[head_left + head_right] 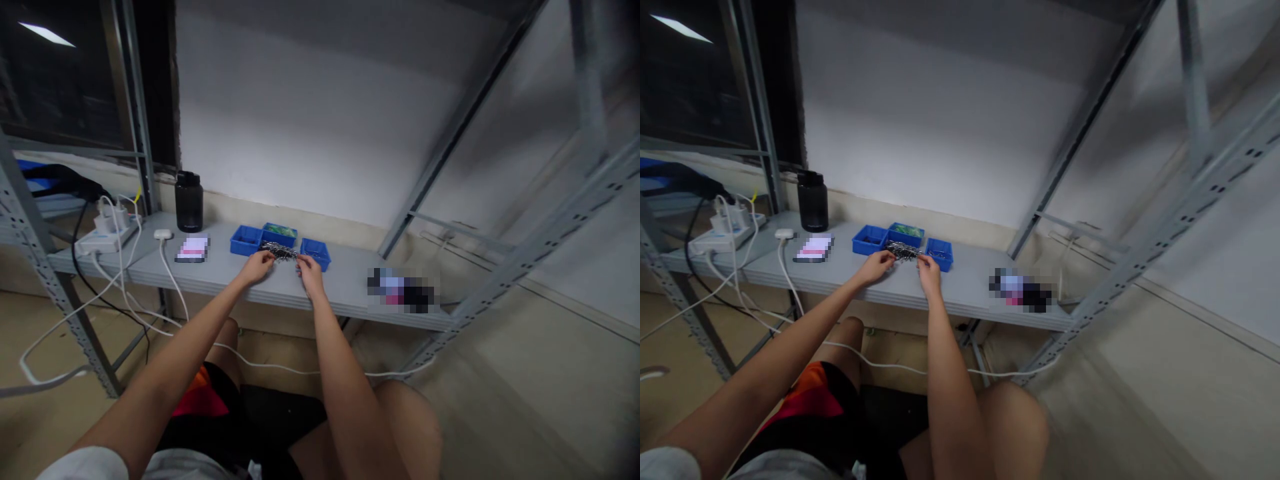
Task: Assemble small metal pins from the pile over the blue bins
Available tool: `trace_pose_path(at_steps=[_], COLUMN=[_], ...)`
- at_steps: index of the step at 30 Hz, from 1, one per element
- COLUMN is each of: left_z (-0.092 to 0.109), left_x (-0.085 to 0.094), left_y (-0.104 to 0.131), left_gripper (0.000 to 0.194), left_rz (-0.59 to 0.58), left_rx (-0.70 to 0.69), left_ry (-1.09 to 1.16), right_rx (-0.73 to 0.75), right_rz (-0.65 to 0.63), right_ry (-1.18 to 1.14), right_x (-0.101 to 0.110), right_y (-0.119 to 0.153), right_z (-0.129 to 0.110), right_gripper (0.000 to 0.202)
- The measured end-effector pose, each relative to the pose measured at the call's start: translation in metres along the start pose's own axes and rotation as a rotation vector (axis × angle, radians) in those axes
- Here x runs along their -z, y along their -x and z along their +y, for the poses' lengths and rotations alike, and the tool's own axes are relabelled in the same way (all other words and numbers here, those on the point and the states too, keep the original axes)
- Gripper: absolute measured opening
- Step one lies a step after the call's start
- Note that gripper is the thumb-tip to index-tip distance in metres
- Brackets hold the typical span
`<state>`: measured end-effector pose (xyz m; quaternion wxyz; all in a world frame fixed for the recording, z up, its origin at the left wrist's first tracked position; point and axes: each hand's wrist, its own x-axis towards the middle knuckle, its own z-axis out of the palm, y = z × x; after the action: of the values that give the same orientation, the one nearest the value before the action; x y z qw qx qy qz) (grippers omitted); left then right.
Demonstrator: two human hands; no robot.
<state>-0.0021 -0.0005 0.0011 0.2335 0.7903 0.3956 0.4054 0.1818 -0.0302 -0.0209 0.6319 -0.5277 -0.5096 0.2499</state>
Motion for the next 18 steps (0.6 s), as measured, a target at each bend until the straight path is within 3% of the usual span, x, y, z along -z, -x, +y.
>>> trace_pose_path(at_steps=[8, 18], left_z=[0.004, -0.003], left_x=[0.002, 0.000], left_y=[0.002, -0.001], left_gripper=[0.027, 0.024], left_rz=[0.004, 0.049], left_rx=[0.014, 0.037], left_ry=[-0.021, -0.101], right_rx=[0.043, 0.030], right_rz=[-0.052, -0.070], right_ry=[0.031, 0.093], right_x=[-0.002, -0.003], right_y=[0.006, 0.011], right_z=[-0.014, -0.019], right_gripper=[0.028, 0.031])
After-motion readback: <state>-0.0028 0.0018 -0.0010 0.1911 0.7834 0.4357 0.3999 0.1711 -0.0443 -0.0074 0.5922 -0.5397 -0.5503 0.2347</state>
